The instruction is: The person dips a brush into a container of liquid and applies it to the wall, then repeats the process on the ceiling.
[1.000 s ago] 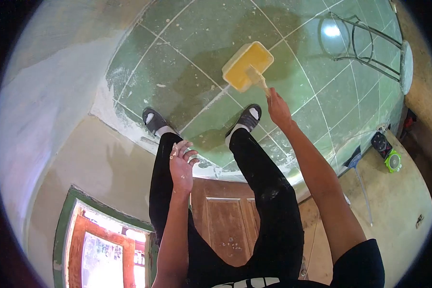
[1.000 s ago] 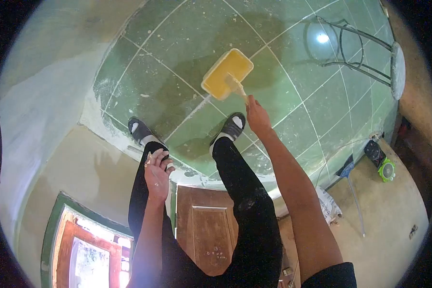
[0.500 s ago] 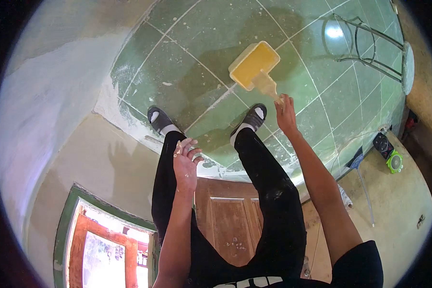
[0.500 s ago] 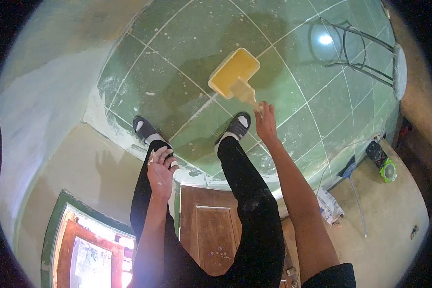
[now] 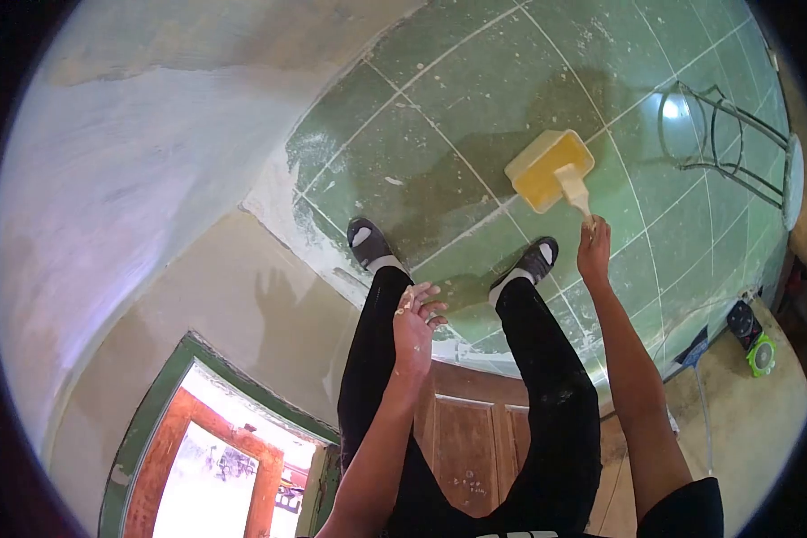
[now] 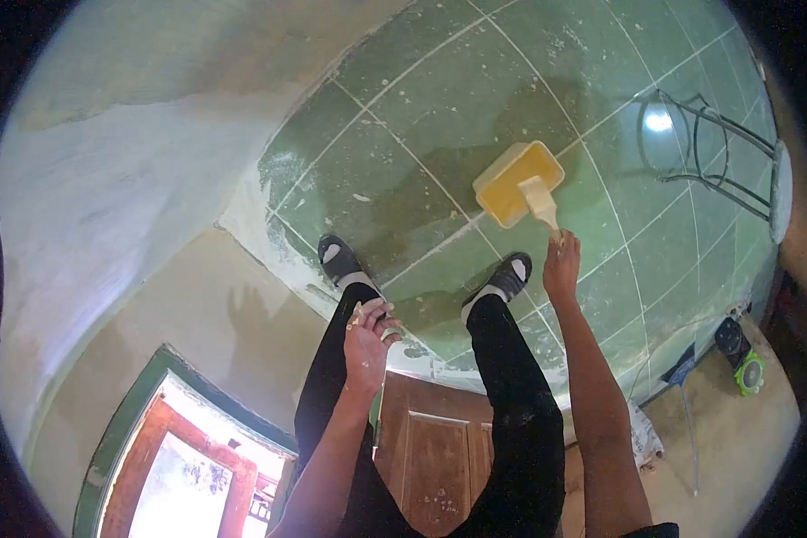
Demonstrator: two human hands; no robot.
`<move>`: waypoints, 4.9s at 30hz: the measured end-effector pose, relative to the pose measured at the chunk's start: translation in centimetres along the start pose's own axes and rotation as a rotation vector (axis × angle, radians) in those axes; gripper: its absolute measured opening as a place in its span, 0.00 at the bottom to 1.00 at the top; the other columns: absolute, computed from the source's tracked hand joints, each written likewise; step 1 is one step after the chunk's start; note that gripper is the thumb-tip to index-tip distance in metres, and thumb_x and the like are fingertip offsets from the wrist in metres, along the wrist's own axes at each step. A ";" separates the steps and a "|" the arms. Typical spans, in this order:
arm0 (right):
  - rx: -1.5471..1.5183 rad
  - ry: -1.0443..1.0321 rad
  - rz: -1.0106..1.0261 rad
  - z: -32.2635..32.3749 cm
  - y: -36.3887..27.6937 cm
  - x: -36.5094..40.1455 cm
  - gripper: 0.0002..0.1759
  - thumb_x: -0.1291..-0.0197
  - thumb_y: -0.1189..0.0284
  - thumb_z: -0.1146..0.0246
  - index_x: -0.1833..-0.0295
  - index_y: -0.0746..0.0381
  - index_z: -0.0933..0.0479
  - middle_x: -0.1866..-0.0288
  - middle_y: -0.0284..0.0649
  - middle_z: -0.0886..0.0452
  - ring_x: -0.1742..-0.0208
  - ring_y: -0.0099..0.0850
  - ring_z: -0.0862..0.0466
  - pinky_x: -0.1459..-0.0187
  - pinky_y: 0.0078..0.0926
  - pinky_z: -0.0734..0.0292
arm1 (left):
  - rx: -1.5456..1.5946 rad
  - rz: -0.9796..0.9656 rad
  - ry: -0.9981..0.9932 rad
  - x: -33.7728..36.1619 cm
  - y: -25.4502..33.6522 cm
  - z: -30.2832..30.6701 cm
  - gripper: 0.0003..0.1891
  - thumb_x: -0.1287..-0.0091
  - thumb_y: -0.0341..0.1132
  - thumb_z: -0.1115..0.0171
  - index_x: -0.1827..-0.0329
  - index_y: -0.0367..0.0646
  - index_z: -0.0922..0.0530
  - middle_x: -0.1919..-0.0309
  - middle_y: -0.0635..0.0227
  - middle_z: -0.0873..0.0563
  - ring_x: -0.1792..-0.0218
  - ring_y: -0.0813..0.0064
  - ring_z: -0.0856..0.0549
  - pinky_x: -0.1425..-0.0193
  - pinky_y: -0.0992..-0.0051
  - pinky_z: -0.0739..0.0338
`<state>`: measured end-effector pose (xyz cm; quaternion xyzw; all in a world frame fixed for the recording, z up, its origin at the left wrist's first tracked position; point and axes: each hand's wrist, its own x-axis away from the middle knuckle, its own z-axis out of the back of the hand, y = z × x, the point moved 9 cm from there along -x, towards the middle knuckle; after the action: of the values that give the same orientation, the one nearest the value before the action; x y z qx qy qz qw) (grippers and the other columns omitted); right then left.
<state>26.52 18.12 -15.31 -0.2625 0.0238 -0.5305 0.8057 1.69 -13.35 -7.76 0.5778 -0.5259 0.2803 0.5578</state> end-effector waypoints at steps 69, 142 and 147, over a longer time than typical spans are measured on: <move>-0.473 -0.085 -0.190 -33.8 -36.9 -18.8 0.19 0.31 0.60 0.45 0.61 0.68 0.23 0.63 0.60 0.18 0.59 0.62 0.18 0.58 0.53 0.23 | 0.219 -0.159 0.236 -1.5 13.1 5.3 0.34 0.25 0.65 0.63 0.43 0.42 0.25 0.51 0.64 0.18 0.55 0.67 0.19 0.53 0.67 0.26; -0.438 -0.205 -0.304 -36.0 -33.5 -22.1 0.21 0.36 0.58 0.40 0.58 0.69 0.19 0.59 0.59 0.16 0.57 0.57 0.16 0.53 0.51 0.21 | 0.203 -0.119 0.204 -2.0 13.0 1.9 0.32 0.26 0.62 0.61 0.41 0.40 0.26 0.49 0.62 0.19 0.55 0.66 0.19 0.53 0.64 0.25; -0.442 -0.039 -0.233 -32.7 -35.4 -25.0 0.20 0.39 0.59 0.39 0.65 0.68 0.19 0.64 0.59 0.17 0.57 0.60 0.17 0.56 0.52 0.22 | 0.187 -0.130 0.192 -2.0 12.6 1.4 0.32 0.25 0.61 0.60 0.41 0.41 0.26 0.48 0.63 0.19 0.55 0.66 0.19 0.52 0.64 0.25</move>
<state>-24.59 16.16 -33.58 -0.4434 0.0931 -0.5966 0.6624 -10.90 -11.85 -5.51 0.6308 -0.4031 0.3452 0.5661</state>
